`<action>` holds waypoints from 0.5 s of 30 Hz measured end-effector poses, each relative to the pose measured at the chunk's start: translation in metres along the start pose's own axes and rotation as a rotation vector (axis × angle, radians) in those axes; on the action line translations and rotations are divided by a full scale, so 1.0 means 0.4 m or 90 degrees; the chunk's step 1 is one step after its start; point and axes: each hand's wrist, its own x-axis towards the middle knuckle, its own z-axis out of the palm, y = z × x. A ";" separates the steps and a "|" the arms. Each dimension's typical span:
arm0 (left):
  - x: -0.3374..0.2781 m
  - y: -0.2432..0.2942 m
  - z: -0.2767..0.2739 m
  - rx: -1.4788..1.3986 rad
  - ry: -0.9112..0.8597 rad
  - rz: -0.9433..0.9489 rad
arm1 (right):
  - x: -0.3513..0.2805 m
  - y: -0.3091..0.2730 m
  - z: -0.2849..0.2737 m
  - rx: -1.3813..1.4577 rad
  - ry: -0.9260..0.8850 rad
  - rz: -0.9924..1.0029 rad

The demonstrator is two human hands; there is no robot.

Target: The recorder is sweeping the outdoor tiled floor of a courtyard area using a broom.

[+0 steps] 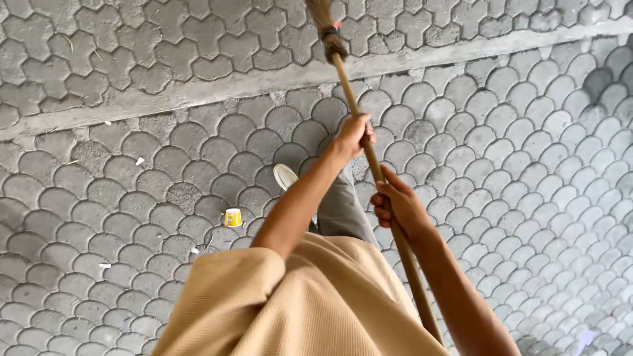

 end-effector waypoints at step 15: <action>0.064 0.168 -0.169 -0.130 0.243 0.026 | 0.189 -0.226 0.009 -0.170 -0.182 0.097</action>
